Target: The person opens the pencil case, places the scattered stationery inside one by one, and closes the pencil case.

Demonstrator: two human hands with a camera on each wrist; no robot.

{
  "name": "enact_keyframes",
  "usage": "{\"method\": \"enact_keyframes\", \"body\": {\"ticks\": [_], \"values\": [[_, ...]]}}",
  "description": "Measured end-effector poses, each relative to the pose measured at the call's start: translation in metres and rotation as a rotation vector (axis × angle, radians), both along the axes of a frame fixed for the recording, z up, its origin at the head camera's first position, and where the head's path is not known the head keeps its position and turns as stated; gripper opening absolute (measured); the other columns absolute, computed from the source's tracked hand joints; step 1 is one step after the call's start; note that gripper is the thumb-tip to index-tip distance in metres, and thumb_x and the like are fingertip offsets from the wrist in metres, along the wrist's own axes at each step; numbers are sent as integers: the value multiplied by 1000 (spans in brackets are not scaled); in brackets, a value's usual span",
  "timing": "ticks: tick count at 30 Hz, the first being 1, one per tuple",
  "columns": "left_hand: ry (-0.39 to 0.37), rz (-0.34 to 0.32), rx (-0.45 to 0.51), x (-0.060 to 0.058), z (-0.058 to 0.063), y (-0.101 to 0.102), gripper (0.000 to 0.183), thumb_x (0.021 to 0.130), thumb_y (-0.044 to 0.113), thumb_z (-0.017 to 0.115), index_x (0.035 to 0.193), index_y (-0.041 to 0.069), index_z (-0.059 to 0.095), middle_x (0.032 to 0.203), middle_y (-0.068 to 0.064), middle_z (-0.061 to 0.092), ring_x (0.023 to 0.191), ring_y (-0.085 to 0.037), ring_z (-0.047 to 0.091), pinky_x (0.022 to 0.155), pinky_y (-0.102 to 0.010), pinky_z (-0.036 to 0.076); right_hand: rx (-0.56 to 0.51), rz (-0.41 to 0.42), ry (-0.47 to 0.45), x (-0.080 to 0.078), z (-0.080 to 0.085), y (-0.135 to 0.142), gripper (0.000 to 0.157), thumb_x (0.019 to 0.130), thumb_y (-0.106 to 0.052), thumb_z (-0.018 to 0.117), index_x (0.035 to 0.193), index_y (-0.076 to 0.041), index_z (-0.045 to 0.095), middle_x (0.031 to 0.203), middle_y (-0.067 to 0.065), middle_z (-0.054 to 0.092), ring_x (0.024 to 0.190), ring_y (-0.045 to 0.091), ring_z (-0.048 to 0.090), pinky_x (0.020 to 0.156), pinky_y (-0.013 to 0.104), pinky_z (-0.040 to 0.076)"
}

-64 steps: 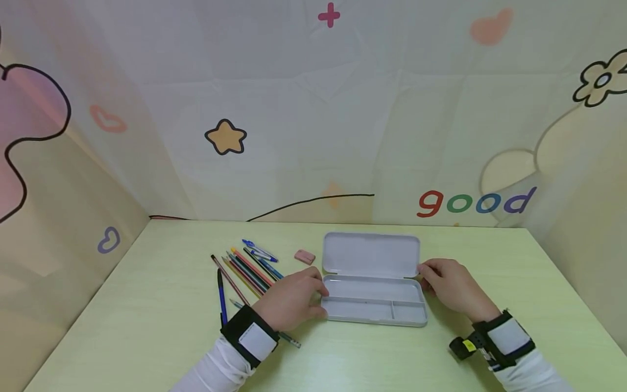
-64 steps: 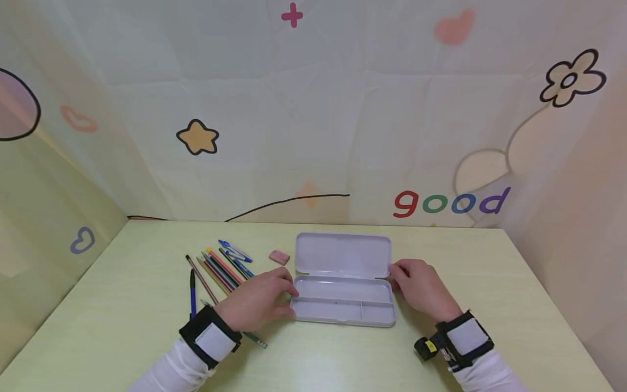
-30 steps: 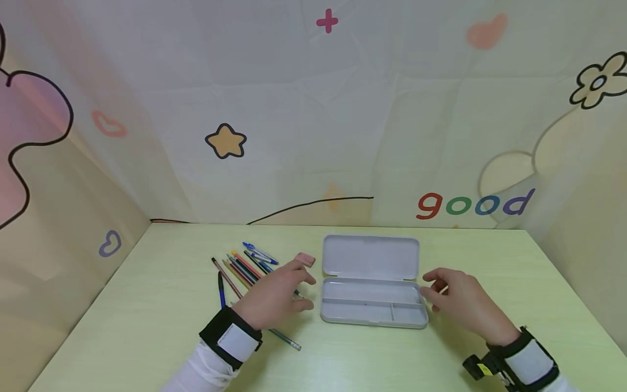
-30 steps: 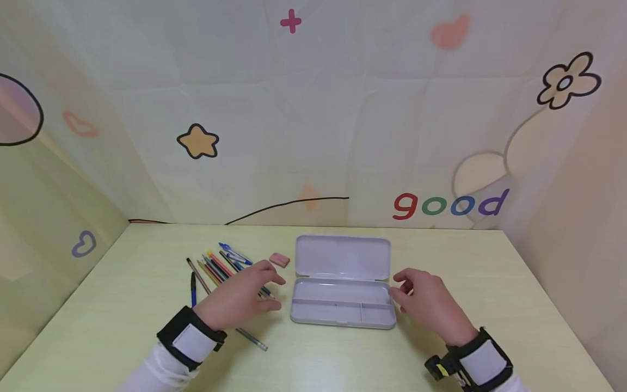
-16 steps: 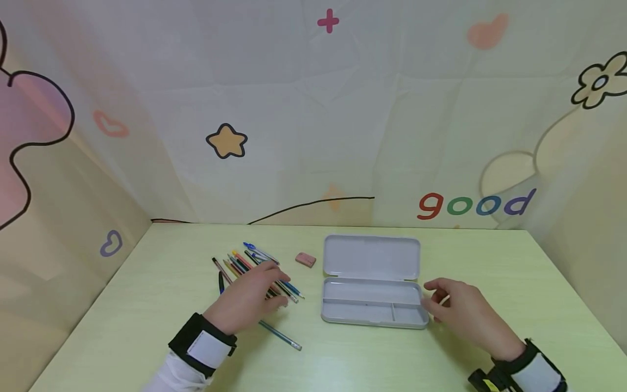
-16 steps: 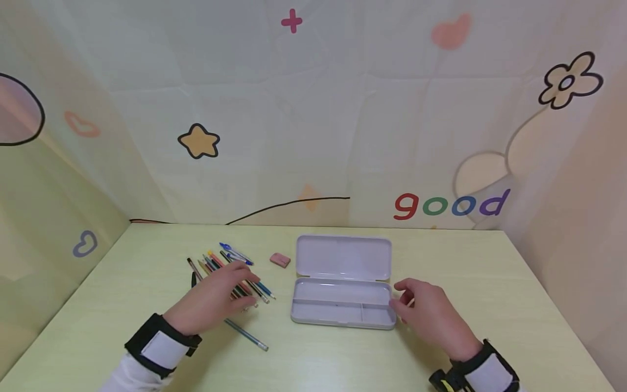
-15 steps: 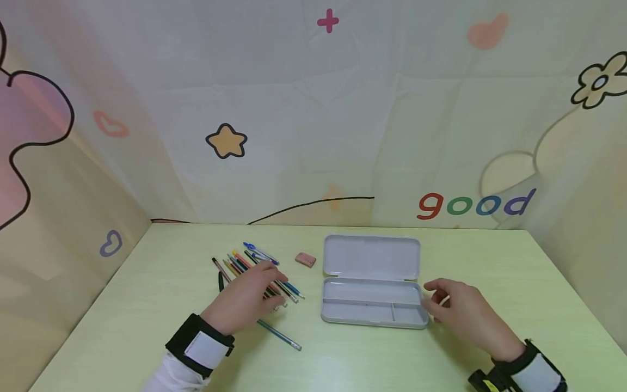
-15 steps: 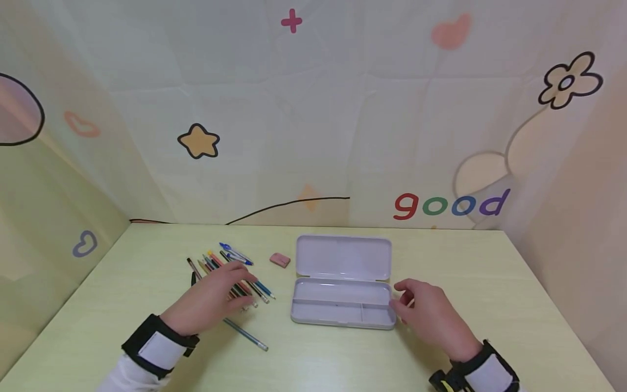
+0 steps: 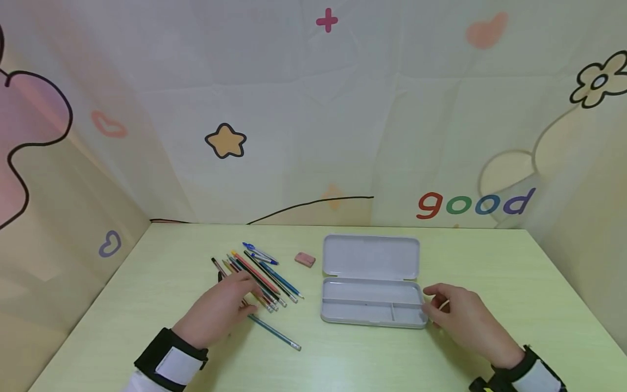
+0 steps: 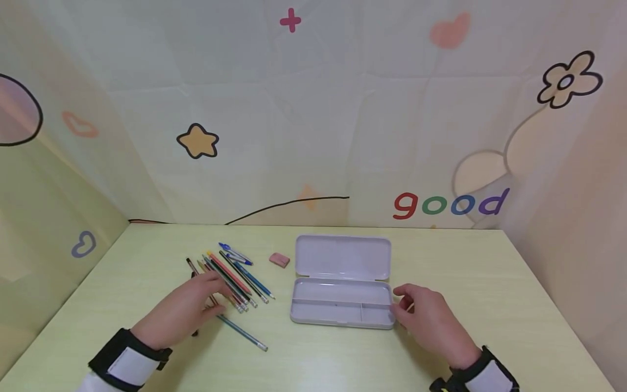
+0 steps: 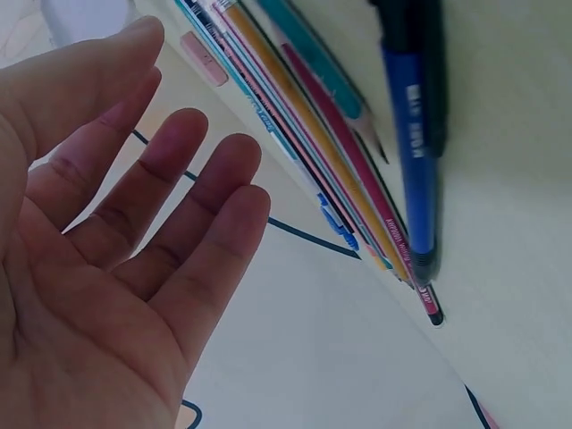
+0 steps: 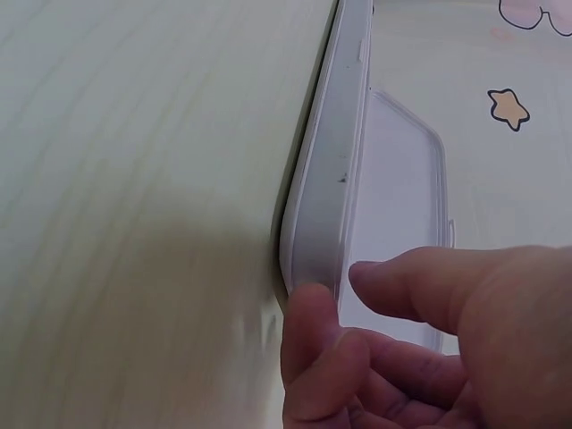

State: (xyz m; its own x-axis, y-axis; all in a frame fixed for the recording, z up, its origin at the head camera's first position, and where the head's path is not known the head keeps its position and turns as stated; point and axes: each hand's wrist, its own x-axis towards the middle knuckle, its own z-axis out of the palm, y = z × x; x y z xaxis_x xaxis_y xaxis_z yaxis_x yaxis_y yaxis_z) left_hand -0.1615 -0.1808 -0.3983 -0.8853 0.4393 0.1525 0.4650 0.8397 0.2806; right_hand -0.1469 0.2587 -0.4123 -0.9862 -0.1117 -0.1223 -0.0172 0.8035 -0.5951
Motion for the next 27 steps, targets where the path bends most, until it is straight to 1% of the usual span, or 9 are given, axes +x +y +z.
{"method": "enact_keyframes", "body": {"ticks": [4, 7, 11, 16, 22, 27], "values": [[38, -53, -44, 4, -6, -3, 21, 77, 7, 83, 92, 16, 72, 97, 7, 58, 98, -15, 57, 87, -32, 50, 3, -4, -6, 1, -1, -1, 39, 93, -18, 69, 125, 3, 61, 87, 2, 59, 69, 15, 54, 56, 27, 48], [40, -71, -70, 7, -9, -3, 22, 75, 5, 83, 91, 16, 72, 96, 7, 59, 98, -16, 56, 87, -32, 51, 5, -12, -15, 0, -2, -1, 38, 94, -18, 68, 125, 2, 61, 88, 3, 59, 69, 15, 54, 56, 27, 48], [35, -72, -97, 9, -14, -2, 21, 75, 6, 83, 89, 18, 73, 94, 8, 59, 96, -15, 54, 86, -30, 51, -2, -22, -17, 1, -3, -2, 37, 94, -17, 67, 125, 3, 61, 88, 3, 59, 69, 15, 55, 55, 27, 48], [20, -71, -105, 11, -20, 1, 20, 76, 9, 83, 88, 21, 73, 94, 10, 57, 93, -12, 52, 84, -29, 51, -22, -34, -6, 2, -6, -4, 37, 94, -15, 67, 125, 4, 61, 88, 4, 60, 70, 15, 56, 56, 27, 49], [11, -69, -112, 11, -22, 3, 19, 77, 10, 83, 87, 22, 73, 93, 9, 59, 91, -12, 52, 83, -30, 52, -30, -46, -12, 1, -7, -4, 35, 94, -15, 66, 123, 5, 63, 88, 3, 61, 73, 15, 56, 58, 27, 49], [0, -71, -110, 11, -24, 4, 17, 78, 11, 82, 86, 23, 74, 92, 11, 60, 88, -11, 51, 81, -29, 52, -75, -72, -34, 1, -9, -4, 31, 95, -14, 64, 120, 5, 64, 85, 3, 61, 70, 15, 59, 58, 27, 50]]}}
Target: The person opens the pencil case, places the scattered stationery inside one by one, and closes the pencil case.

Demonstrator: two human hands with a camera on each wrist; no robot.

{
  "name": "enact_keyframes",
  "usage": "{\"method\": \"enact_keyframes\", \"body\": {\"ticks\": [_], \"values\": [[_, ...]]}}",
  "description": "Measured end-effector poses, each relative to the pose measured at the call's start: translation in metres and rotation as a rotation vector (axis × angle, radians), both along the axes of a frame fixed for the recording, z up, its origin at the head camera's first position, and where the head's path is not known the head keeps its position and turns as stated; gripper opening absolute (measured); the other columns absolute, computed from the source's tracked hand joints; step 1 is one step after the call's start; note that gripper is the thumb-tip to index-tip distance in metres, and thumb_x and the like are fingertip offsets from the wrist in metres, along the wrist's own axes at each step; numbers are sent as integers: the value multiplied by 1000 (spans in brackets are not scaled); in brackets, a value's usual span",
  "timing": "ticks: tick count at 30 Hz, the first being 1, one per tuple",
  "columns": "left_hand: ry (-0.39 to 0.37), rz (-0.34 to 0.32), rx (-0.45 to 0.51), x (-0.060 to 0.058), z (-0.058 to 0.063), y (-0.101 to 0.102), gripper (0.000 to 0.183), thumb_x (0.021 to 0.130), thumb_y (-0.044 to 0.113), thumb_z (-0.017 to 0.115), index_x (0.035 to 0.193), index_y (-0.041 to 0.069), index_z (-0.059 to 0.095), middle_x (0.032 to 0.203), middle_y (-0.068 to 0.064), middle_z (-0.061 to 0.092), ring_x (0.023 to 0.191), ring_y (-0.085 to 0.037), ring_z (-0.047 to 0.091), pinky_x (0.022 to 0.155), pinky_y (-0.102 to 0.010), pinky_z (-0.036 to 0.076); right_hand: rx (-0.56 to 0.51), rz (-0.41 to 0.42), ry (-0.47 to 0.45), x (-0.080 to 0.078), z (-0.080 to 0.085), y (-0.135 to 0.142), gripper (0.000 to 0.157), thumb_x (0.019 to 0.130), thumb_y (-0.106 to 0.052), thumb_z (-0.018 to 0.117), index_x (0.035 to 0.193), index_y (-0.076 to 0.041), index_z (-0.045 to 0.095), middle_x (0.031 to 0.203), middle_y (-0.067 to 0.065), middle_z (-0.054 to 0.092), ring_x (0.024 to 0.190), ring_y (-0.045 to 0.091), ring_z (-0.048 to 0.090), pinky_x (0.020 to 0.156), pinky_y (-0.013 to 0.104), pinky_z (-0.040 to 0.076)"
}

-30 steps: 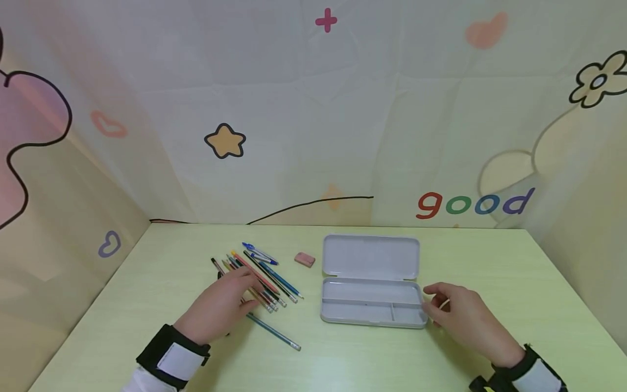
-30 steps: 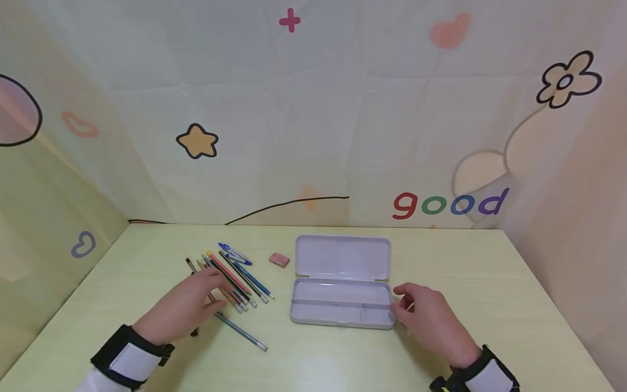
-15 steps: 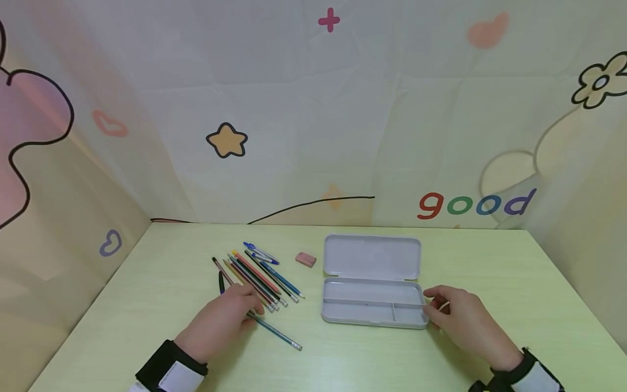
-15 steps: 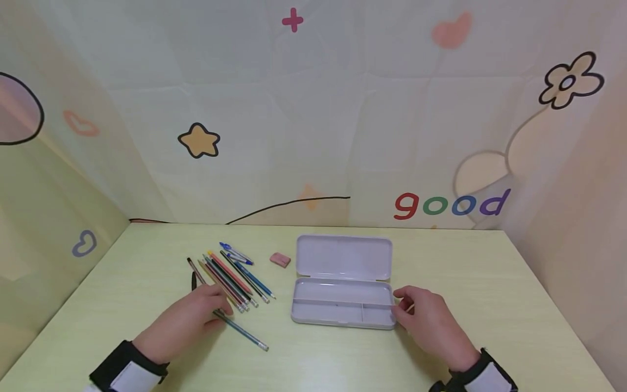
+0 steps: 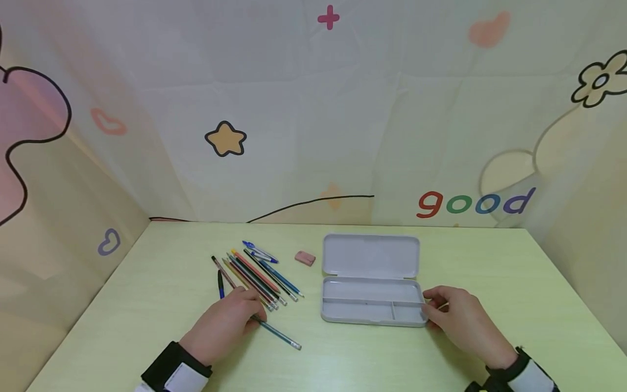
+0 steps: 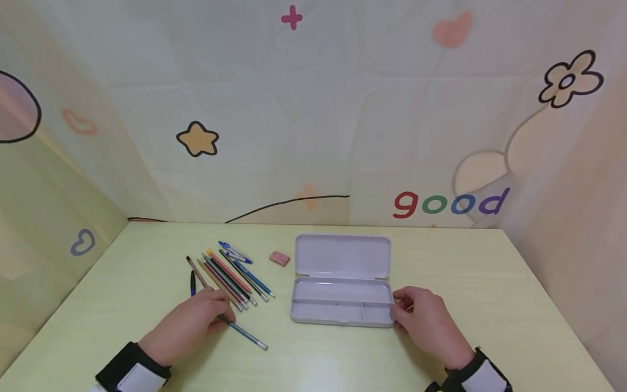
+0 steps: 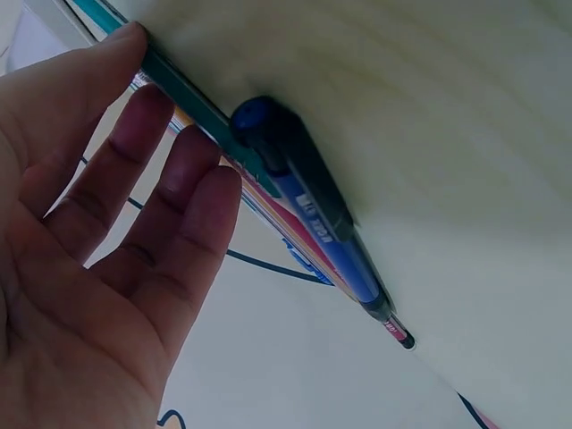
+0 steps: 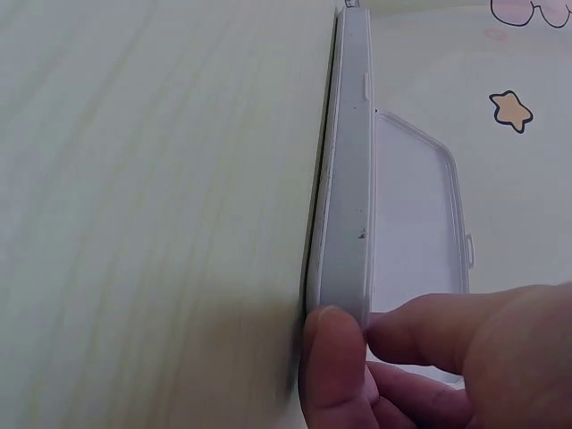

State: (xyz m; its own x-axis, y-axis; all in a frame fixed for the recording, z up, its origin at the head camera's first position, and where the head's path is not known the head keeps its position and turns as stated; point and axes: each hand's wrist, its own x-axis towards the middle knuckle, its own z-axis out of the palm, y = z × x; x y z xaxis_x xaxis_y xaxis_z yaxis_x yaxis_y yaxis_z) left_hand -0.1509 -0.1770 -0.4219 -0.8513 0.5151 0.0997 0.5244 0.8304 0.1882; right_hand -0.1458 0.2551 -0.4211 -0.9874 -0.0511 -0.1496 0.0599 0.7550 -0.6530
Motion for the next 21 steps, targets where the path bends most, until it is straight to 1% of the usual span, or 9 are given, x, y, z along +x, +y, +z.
{"method": "enact_keyframes", "body": {"ticks": [5, 10, 13, 21], "values": [[-7, -11, 9, -1, 0, -1, 16, 79, 11, 81, 86, 23, 74, 90, 12, 60, 87, -10, 51, 80, -29, 51, -37, -22, -14, 0, 0, -1, 30, 95, -12, 63, 119, 6, 63, 84, 4, 61, 68, 15, 61, 58, 28, 51], [17, -34, 24, -1, -1, -2, 16, 80, 9, 80, 85, 23, 74, 90, 13, 61, 86, -10, 51, 78, -28, 51, -44, -38, -33, -1, 0, -1, 30, 95, -12, 63, 119, 6, 63, 83, 5, 61, 69, 15, 61, 58, 28, 52], [36, -49, 33, 0, -3, -3, 17, 81, 8, 79, 85, 24, 74, 90, 13, 61, 86, -9, 51, 78, -28, 51, -50, -38, -32, -1, -1, -1, 30, 95, -12, 63, 119, 6, 63, 83, 5, 61, 69, 15, 62, 58, 28, 52], [50, -73, 39, 1, -4, -4, 17, 82, 10, 79, 86, 25, 73, 92, 14, 62, 88, -9, 52, 78, -28, 51, -50, -33, -30, 0, -1, -1, 29, 95, -12, 63, 118, 5, 64, 83, 5, 61, 68, 15, 61, 58, 28, 51]]}}
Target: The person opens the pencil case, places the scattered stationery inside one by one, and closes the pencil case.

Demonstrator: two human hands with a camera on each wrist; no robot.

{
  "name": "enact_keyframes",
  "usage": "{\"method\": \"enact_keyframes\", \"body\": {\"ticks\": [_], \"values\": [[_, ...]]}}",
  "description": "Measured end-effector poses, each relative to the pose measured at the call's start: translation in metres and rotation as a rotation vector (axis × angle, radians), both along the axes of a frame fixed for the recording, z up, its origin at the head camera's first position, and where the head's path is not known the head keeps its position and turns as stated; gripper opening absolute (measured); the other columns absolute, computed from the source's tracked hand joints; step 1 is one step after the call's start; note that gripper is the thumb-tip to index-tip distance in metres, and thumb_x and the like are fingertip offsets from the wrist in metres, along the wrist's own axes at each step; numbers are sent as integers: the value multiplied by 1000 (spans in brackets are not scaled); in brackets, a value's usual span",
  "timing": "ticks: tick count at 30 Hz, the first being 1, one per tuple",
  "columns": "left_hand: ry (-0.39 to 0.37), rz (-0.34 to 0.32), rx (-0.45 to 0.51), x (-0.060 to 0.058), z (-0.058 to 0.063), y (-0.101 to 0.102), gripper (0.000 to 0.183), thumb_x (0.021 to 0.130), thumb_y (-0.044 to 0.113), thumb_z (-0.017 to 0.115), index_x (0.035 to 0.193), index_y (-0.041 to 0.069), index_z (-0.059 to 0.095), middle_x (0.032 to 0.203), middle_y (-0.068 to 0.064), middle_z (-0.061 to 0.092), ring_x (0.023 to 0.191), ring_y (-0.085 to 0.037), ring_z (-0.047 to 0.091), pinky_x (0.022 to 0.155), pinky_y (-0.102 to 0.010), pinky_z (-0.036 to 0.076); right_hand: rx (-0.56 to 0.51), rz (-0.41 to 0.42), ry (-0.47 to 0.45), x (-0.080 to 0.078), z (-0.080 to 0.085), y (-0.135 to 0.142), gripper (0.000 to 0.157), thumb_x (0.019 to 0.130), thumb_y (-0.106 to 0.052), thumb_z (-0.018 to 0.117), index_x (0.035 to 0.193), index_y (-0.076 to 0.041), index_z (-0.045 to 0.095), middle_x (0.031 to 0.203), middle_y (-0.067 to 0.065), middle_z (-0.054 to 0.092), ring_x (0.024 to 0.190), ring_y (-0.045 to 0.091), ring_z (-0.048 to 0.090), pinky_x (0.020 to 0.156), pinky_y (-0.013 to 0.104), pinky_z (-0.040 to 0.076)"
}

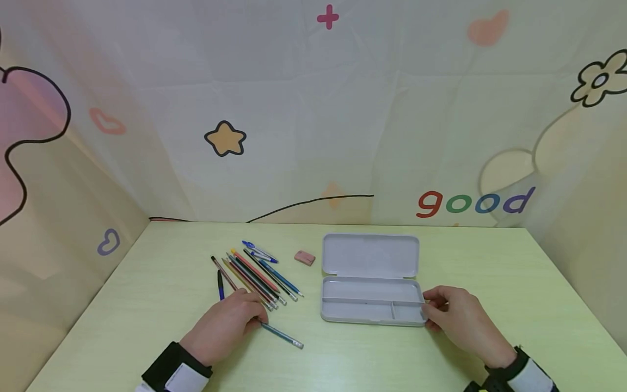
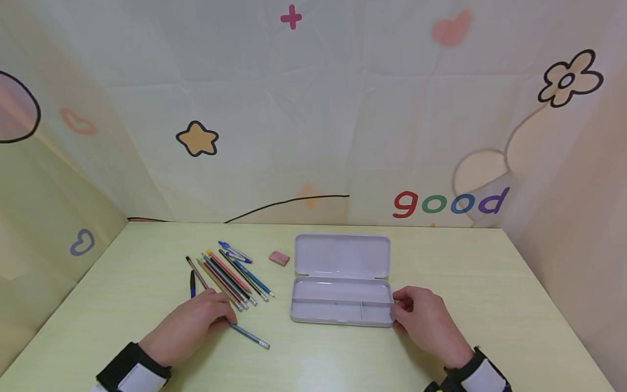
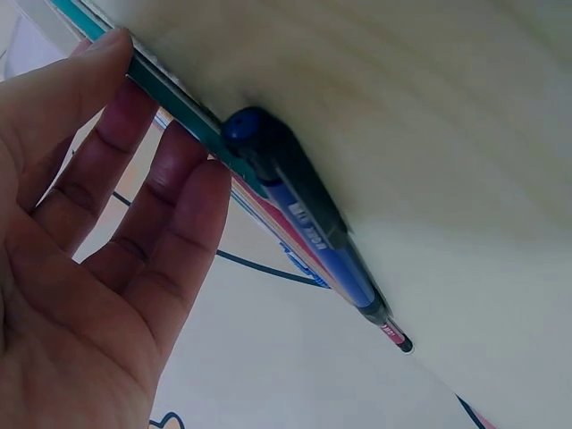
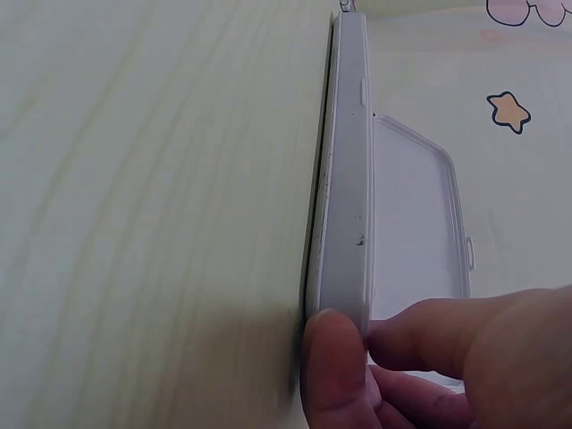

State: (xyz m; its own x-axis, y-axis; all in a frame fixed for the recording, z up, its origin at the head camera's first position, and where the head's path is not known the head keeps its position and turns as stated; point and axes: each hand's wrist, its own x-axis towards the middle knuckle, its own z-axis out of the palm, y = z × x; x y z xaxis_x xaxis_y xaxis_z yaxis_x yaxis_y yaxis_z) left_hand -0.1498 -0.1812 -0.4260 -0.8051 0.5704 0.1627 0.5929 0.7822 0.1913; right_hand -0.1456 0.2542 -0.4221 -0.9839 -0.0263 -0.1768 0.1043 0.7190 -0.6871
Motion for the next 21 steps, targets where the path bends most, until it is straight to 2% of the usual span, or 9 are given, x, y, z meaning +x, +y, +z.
{"method": "enact_keyframes", "body": {"ticks": [17, 21], "values": [[27, -10, 37, 3, 14, 7, 17, 81, 10, 80, 91, 23, 73, 98, 12, 65, 98, -10, 57, 88, -30, 51, -2, -6, -22, -1, 3, 0, 29, 96, -11, 62, 119, 6, 63, 83, 5, 61, 69, 15, 61, 58, 29, 52], [58, -22, 49, 3, 17, 9, 17, 82, 10, 79, 91, 23, 73, 98, 12, 64, 96, -9, 56, 86, -28, 51, -3, -4, -18, -1, 3, 0, 28, 95, -11, 61, 119, 6, 63, 83, 5, 61, 68, 15, 61, 58, 29, 51]]}}
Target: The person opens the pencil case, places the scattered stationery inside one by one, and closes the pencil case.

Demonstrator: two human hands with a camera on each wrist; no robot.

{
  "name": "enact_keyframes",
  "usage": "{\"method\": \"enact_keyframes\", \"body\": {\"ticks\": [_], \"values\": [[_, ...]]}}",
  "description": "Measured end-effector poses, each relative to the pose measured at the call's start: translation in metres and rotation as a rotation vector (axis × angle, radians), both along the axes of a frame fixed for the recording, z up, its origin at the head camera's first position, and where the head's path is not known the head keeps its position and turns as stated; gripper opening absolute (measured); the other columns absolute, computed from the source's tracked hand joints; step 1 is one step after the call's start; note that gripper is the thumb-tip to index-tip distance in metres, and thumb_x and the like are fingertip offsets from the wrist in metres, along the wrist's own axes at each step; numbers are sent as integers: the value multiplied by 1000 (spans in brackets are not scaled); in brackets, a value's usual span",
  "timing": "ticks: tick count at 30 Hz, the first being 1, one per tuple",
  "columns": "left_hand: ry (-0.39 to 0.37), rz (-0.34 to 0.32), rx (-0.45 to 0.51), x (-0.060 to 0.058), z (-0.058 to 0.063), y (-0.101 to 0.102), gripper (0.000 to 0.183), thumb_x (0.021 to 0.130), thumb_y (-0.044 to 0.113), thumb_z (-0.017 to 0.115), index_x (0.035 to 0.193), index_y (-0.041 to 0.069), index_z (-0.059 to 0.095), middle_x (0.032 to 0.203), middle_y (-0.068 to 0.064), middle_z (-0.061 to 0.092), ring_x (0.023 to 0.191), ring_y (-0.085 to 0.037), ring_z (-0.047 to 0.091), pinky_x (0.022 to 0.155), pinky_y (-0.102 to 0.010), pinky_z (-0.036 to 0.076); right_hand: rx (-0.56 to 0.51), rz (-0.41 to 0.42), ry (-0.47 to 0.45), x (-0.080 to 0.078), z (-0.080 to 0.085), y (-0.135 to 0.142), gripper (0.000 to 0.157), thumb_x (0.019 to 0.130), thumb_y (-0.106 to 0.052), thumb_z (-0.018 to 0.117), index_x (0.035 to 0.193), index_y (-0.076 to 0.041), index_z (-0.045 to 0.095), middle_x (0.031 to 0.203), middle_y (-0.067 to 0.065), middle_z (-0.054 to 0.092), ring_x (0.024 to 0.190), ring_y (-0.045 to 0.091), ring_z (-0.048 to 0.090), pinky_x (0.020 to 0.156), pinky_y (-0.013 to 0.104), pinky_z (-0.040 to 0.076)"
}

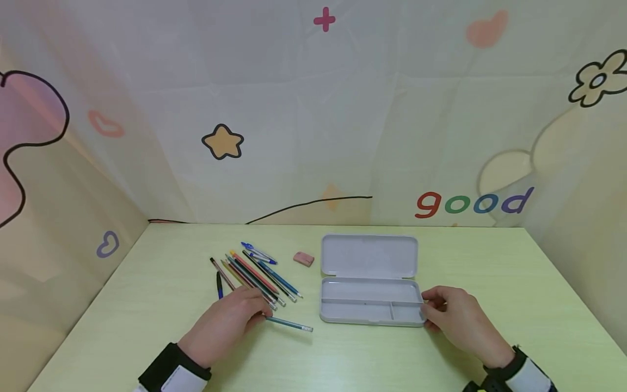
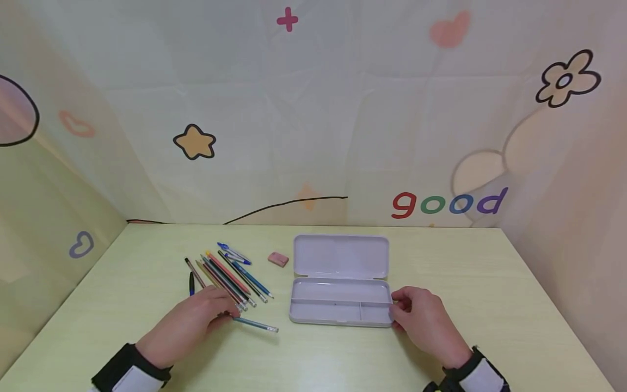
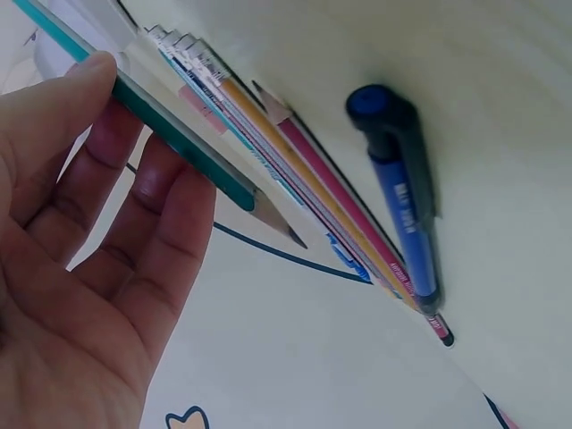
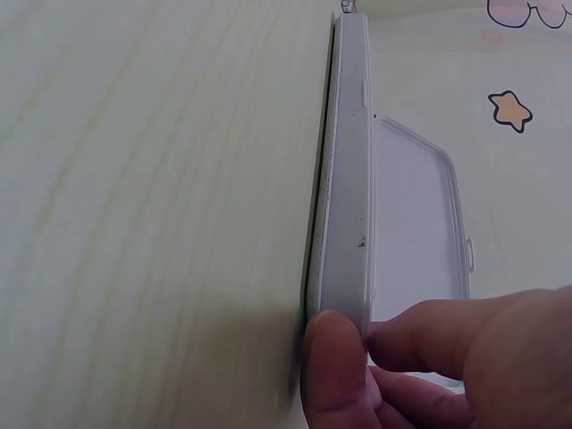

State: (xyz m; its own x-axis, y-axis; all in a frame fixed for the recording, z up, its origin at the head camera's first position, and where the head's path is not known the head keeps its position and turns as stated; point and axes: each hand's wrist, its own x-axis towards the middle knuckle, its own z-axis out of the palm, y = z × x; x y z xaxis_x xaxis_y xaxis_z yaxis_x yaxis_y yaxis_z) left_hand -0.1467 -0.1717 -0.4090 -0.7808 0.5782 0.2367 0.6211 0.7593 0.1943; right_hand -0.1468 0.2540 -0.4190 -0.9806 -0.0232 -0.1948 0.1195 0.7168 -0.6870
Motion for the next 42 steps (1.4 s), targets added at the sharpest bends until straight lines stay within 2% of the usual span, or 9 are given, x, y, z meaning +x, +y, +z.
{"method": "enact_keyframes", "body": {"ticks": [9, 16, 21, 26, 34, 42], "values": [[91, -31, 20, -4, 1, 3, 16, 84, 11, 78, 92, 22, 72, 96, 13, 62, 94, -8, 56, 85, -25, 50, 1, 2, 11, 1, -1, -1, 28, 95, -10, 61, 119, 6, 63, 83, 5, 61, 69, 16, 60, 58, 28, 51], [93, -16, 38, -7, 6, 11, 16, 84, 11, 78, 95, 22, 73, 98, 13, 63, 96, -7, 55, 87, -24, 50, -2, 11, 43, 3, -3, 0, 27, 94, -9, 61, 117, 5, 64, 83, 5, 60, 68, 15, 60, 56, 27, 49], [73, 8, 35, -7, 10, 17, 17, 83, 11, 79, 96, 21, 73, 97, 12, 63, 96, -7, 54, 85, -24, 50, 1, 19, 38, 2, -4, 0, 28, 95, -9, 61, 119, 6, 63, 84, 5, 60, 69, 15, 59, 56, 27, 48], [80, 6, 36, -9, 13, 23, 17, 83, 11, 79, 96, 20, 74, 96, 13, 61, 93, -7, 54, 83, -22, 51, 5, 13, 32, 2, -4, 0, 29, 95, -10, 61, 119, 6, 62, 84, 5, 60, 69, 15, 59, 56, 27, 48], [142, -42, 66, -15, 14, 32, 14, 84, 7, 77, 95, 16, 74, 88, 11, 57, 88, -8, 53, 79, -22, 49, 17, 22, 37, 2, -3, 0, 29, 95, -9, 60, 119, 6, 63, 84, 4, 60, 69, 15, 59, 56, 27, 48], [151, -53, 93, -19, 19, 42, 15, 85, 6, 76, 95, 16, 73, 89, 10, 57, 87, -7, 52, 77, -20, 49, 16, 20, 42, 3, -2, -1, 28, 95, -9, 60, 118, 6, 63, 83, 4, 60, 68, 15, 60, 54, 26, 48]]}}
